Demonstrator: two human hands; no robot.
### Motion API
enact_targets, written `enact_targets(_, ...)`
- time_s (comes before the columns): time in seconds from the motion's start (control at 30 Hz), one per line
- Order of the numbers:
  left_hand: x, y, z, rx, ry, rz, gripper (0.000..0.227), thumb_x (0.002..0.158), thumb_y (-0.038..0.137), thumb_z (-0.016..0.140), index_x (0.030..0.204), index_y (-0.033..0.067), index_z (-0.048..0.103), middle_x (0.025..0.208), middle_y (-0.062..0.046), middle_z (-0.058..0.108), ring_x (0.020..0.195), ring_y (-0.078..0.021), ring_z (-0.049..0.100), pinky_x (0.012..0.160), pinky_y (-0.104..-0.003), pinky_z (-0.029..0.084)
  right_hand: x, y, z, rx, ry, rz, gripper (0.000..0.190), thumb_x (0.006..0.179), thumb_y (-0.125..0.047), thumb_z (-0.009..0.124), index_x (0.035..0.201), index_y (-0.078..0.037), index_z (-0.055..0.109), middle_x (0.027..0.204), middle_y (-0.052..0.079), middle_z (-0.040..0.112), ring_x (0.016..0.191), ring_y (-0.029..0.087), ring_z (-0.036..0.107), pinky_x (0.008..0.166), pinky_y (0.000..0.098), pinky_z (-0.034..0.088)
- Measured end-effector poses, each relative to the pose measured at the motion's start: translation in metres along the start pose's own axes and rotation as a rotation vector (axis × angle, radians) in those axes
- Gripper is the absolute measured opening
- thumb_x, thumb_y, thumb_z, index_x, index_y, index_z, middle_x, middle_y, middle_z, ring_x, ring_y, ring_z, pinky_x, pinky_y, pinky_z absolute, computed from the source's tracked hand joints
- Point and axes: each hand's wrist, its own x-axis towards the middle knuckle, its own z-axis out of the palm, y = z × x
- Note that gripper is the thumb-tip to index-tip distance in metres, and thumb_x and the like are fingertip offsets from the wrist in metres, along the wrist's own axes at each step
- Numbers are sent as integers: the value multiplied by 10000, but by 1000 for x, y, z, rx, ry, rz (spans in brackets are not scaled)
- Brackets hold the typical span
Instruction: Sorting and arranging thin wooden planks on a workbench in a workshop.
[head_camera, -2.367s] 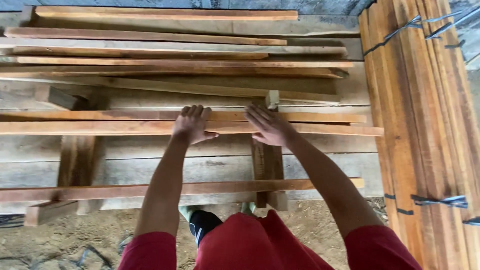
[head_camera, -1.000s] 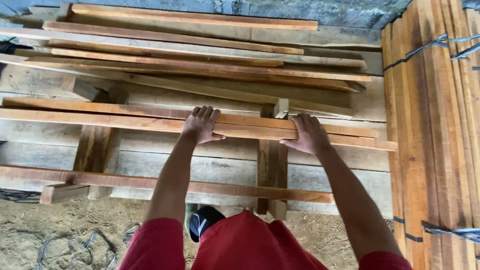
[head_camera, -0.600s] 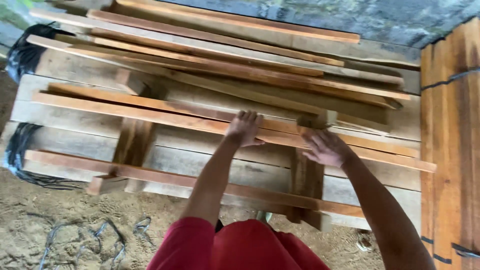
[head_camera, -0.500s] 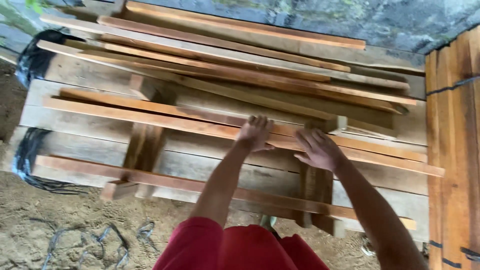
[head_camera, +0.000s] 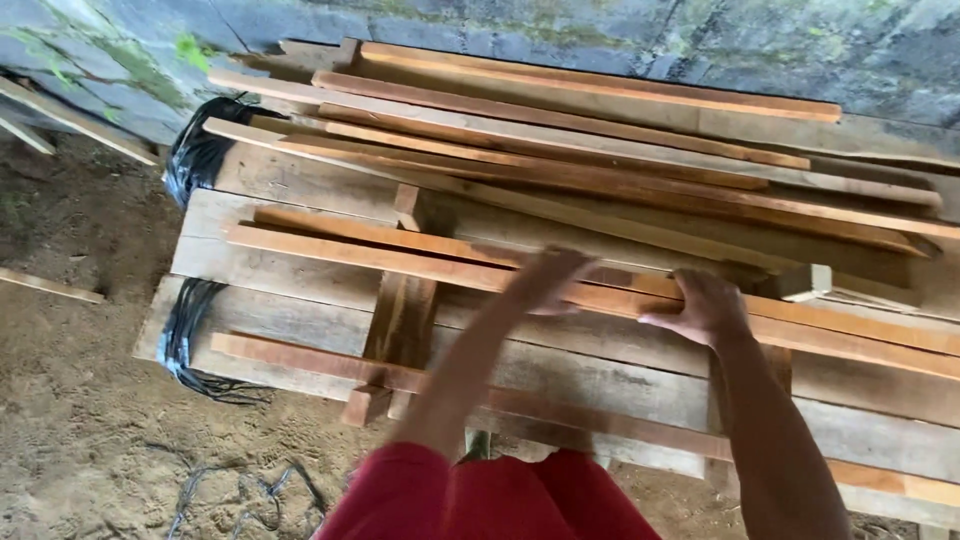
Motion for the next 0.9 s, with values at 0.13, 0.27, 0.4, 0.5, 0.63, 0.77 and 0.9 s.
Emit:
enact_targets(0.13,-87,-58,-68,135,79,-43,900,756,536,828,1403,-13,529,1203,-248,646,1179,-434,643,1088,-553,458,5,3,1,-47,-112,73,989,606,-925,663,1340,-263,625,1232,54,723,1216,265,704,1028,445,572)
enact_targets(0.27,-150,-130,-64,437,113,-133,984,561,660,871,1270,26,616,1093,-189,676,1036,-351,707,965,-479,538,2,-5,-10,13,-109,83,994,619,-902,691,1296,-175,679,1123,131,747,1157,321,723,999,499,569)
enact_targets(0.4,-131,-98,-106,508,182,-54,860,537,735,814,1078,92,631,913,-83,635,836,-267,700,764,-412,563,3,5,7,-79,-107,98,1004,593,-935,640,1327,-250,645,1186,71,739,1187,277,720,1029,441,571)
enact_targets(0.5,-132,-97,-103,520,141,-73,857,601,775,779,1076,73,653,942,-123,679,875,-284,716,787,-417,568,-2,3,7,-89,16,48,955,530,-892,708,1221,-232,682,1094,55,748,1099,253,748,963,389,585)
enact_targets(0.63,-138,-126,-74,612,-158,-178,1003,778,925,579,1270,52,538,1283,-164,608,1124,-351,606,871,-498,586,-3,-15,-18,-107,165,-61,957,623,-885,681,1139,-81,720,965,91,763,824,252,739,798,350,606)
enact_targets(0.77,-131,-113,-84,576,-316,-276,995,820,894,580,1345,52,508,1294,-150,581,1165,-356,569,948,-539,538,-6,-17,-24,-84,88,-21,932,633,-901,657,1055,-71,694,926,97,760,807,260,739,779,358,599)
enact_targets(0.9,-135,-113,-86,567,-189,-249,916,818,866,613,1233,52,543,1274,-168,634,1089,-343,628,820,-486,604,-2,-6,-5,-109,66,-6,931,632,-939,611,1004,-91,713,826,48,743,717,204,716,729,319,605)
